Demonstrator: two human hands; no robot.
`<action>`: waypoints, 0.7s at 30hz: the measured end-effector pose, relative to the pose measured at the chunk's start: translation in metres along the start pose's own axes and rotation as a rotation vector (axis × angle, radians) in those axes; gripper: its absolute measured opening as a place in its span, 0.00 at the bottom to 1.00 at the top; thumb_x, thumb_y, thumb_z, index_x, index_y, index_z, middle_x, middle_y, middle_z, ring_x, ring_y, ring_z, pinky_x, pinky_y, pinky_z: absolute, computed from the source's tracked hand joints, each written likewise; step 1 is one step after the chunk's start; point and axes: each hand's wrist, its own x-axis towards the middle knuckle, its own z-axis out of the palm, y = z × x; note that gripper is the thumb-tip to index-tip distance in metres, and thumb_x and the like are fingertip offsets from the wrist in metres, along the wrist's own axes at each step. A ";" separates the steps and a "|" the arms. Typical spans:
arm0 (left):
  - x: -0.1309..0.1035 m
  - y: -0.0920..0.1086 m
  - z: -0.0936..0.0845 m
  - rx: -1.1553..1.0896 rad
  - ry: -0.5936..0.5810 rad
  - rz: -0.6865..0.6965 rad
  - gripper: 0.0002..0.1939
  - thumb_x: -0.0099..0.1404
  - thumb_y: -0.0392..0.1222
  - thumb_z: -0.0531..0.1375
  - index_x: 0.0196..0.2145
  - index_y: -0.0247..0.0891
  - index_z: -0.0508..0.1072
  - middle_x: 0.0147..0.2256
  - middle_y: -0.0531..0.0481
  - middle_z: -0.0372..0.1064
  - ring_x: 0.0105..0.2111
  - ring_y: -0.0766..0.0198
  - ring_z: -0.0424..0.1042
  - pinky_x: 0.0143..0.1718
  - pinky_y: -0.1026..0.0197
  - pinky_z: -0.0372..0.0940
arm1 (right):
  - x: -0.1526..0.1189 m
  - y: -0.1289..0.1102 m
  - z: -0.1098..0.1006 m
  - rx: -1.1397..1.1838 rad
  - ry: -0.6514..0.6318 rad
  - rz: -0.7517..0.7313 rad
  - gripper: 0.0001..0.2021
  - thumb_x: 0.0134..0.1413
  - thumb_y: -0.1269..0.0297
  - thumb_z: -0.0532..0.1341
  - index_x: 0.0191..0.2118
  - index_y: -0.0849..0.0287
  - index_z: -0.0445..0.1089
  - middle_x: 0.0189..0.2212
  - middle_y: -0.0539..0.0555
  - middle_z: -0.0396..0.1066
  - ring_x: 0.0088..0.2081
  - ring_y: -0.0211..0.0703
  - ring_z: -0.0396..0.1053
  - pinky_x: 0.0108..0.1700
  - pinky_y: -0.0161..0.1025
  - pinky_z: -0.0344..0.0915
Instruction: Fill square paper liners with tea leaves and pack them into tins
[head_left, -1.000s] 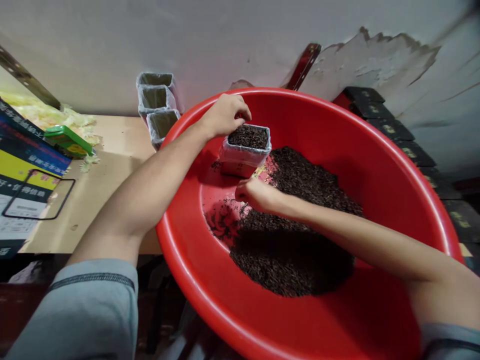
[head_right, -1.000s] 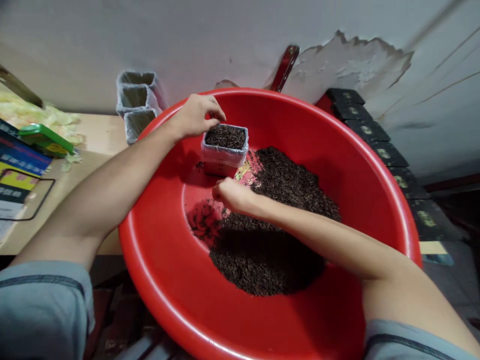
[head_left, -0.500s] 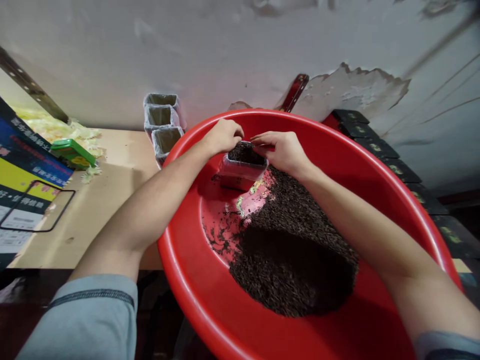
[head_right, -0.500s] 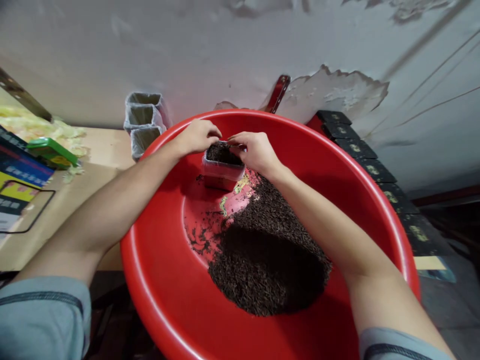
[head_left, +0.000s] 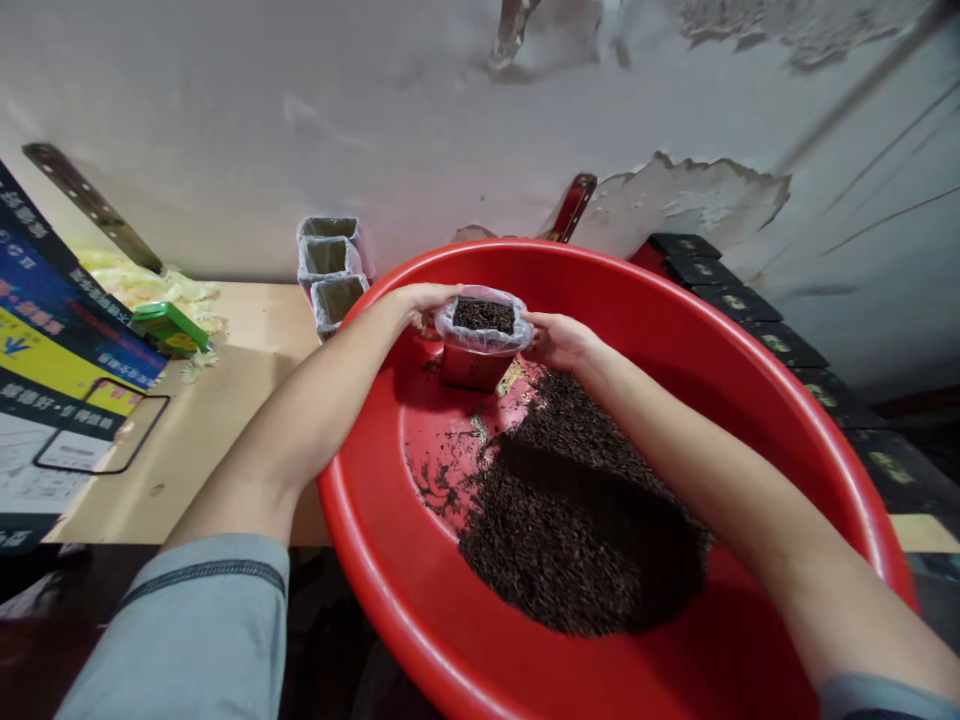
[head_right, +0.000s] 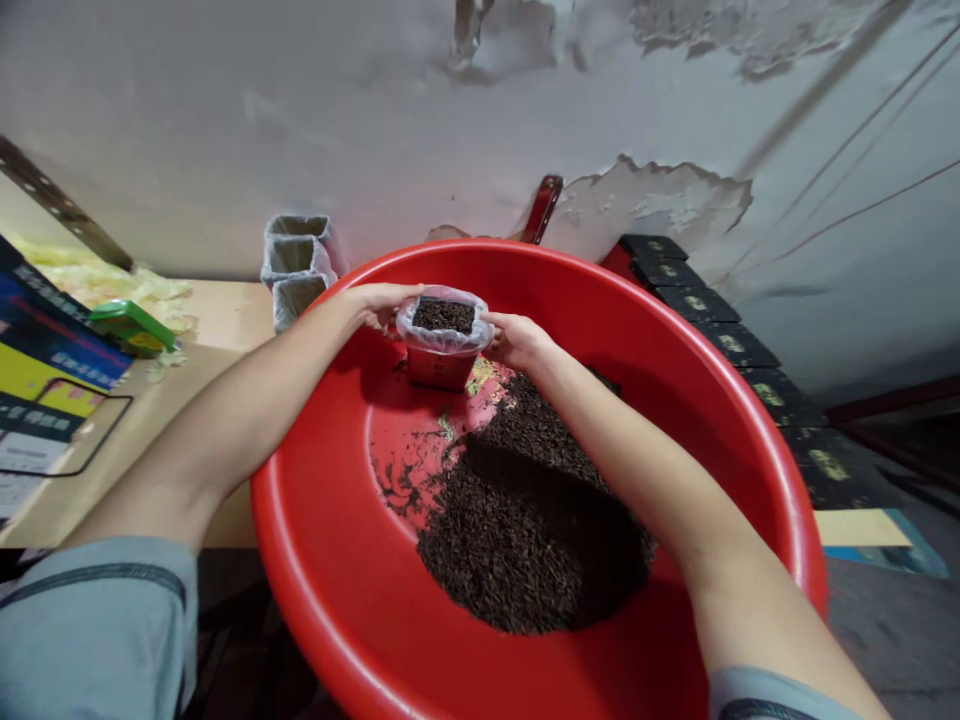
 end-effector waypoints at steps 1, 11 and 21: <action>-0.002 0.002 -0.002 -0.033 0.019 0.067 0.15 0.73 0.44 0.54 0.30 0.39 0.72 0.20 0.50 0.68 0.24 0.63 0.69 0.31 0.58 0.70 | 0.000 -0.007 -0.002 0.010 0.010 -0.060 0.10 0.50 0.71 0.63 0.39 0.56 0.65 0.27 0.48 0.69 0.26 0.36 0.66 0.31 0.35 0.68; -0.034 0.031 -0.026 -0.161 0.753 0.464 0.20 0.58 0.24 0.57 0.46 0.36 0.77 0.39 0.48 0.75 0.34 0.67 0.73 0.29 0.68 0.66 | -0.005 -0.049 -0.031 -0.258 0.285 -0.765 0.14 0.40 0.70 0.62 0.38 0.54 0.68 0.27 0.49 0.63 0.22 0.36 0.59 0.25 0.41 0.63; -0.054 0.032 -0.010 0.335 0.320 0.127 0.09 0.60 0.36 0.64 0.23 0.36 0.72 0.16 0.50 0.63 0.23 0.59 0.72 0.29 0.59 0.67 | -0.034 -0.050 -0.029 -0.272 0.202 -0.571 0.26 0.49 0.53 0.72 0.51 0.54 0.66 0.35 0.54 0.70 0.26 0.38 0.67 0.17 0.32 0.61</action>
